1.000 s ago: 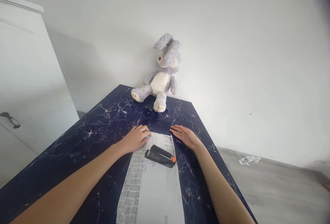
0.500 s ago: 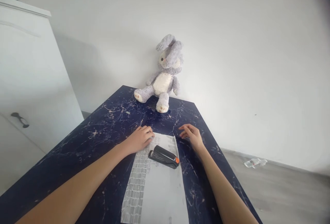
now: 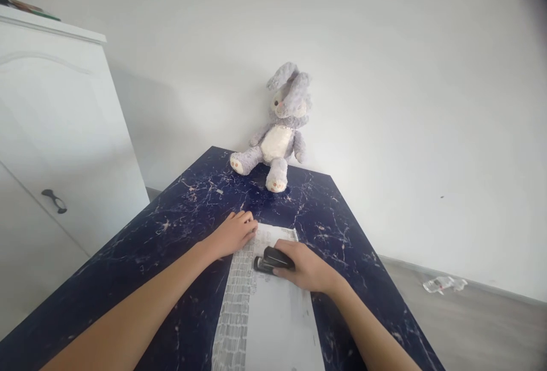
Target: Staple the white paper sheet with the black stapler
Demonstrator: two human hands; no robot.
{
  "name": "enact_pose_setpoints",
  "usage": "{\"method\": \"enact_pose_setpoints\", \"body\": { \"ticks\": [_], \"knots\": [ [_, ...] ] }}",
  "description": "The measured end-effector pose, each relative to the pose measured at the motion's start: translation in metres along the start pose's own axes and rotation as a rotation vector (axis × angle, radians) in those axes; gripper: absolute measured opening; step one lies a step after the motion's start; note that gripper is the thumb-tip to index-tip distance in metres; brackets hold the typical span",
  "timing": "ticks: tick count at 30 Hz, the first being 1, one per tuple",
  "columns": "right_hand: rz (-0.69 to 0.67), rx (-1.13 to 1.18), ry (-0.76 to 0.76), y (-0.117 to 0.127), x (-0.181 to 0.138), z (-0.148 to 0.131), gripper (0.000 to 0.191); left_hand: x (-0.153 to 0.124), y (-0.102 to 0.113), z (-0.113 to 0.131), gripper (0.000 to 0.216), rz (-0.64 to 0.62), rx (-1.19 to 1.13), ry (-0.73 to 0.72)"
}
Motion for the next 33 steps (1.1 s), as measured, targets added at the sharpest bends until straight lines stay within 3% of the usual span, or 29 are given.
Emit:
{"method": "enact_pose_setpoints", "body": {
  "ticks": [3, 7, 9, 12, 18, 23, 28, 33],
  "knots": [
    [0.162, 0.192, -0.143, 0.012, -0.002, 0.015, 0.018, -0.001, 0.000, -0.007, 0.011, 0.007, -0.007, 0.041],
    [0.535, 0.692, -0.366, 0.026, -0.006, 0.043, 0.033, -0.001, 0.005, -0.010, 0.019, 0.034, 0.002, 0.047],
    [0.633, 0.875, -0.437, 0.027, -0.009, 0.057, 0.037, 0.000, 0.009, -0.002, 0.024, 0.029, -0.035, 0.002],
    [0.708, 0.929, -0.489, 0.025, -0.011, 0.075, 0.038, 0.000, 0.013, 0.017, 0.022, -0.034, -0.167, -0.095],
    [0.720, 0.930, -0.539, 0.022, -0.012, 0.093, 0.049, -0.006, 0.007, 0.031, 0.049, -0.130, -0.200, -0.197],
    [0.706, 0.903, -0.574, 0.026, -0.015, 0.093, 0.064, -0.006, 0.006, 0.024, 0.039, -0.122, -0.172, -0.195],
    [0.616, 0.846, -0.593, 0.029, -0.015, 0.087, 0.065, -0.005, 0.006, 0.028, 0.043, -0.122, -0.186, -0.215],
    [0.574, 0.859, -0.596, 0.022, -0.012, 0.078, 0.058, -0.003, -0.003, 0.028, 0.054, -0.228, -0.224, -0.321]
  ]
}}
Point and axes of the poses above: each hand's wrist, its own x-axis towards the middle knuckle, its own y-axis out of the back of the hand, z = x × y, the point moved 1 cm from there along x, towards the middle knuckle, and after that the axes turned 2 degrees about z, right-handed, at the moved point
